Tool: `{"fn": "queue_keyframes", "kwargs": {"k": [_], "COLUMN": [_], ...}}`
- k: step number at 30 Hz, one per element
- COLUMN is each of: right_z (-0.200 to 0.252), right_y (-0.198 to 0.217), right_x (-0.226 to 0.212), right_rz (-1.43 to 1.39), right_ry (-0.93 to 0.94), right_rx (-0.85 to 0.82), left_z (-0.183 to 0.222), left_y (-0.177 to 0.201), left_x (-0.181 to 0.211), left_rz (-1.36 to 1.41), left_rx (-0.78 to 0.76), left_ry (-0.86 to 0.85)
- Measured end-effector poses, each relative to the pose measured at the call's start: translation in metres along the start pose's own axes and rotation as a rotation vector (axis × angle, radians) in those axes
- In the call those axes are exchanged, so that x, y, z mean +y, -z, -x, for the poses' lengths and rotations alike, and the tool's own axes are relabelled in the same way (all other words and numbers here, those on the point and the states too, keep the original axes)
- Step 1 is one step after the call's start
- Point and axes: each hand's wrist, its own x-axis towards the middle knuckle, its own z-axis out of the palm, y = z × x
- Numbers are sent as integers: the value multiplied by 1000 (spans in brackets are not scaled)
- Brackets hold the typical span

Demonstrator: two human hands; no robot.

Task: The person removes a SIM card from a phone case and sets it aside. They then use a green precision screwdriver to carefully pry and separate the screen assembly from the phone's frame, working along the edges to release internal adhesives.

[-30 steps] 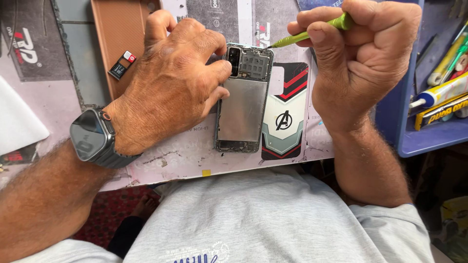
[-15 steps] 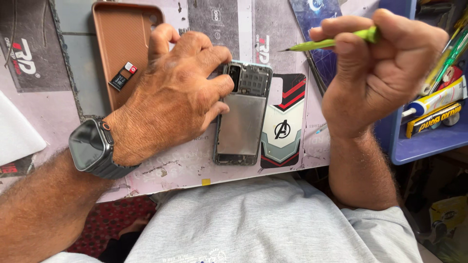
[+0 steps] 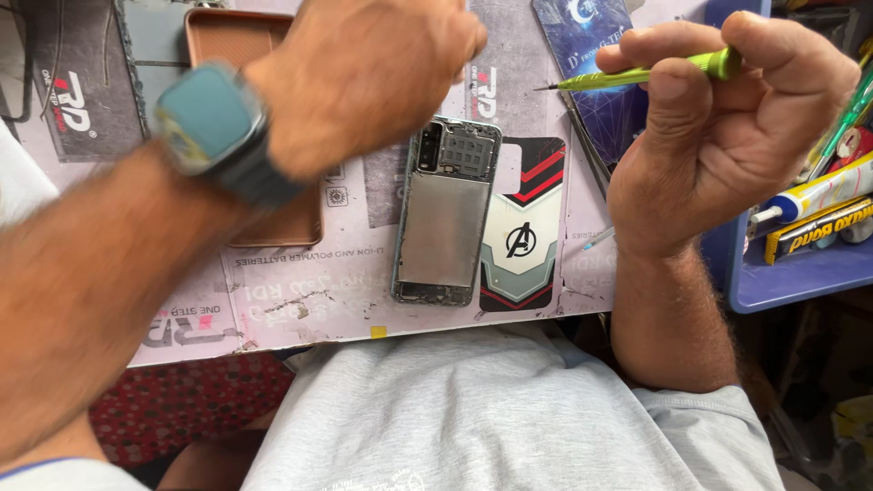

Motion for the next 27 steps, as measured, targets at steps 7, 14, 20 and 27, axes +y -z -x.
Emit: {"fn": "queue_keyframes", "kwargs": {"k": [7,14,20,27], "right_z": [2,8,14,10], "right_y": [9,16,13,19], "right_x": [-8,-4,-5,-1], "right_rz": [-8,-56,-94,105], "right_ry": [-7,-20,-37,108], "right_rx": [16,50,40,-87], "left_z": [-14,-22,-20,69], "left_y": [-21,-36,-17,65], "left_x": [4,11,29,6], "left_rz": [187,98,-13,-62], "left_rx": [-111,-20,-24,-44], "left_ry": [31,-66,-7,71]}}
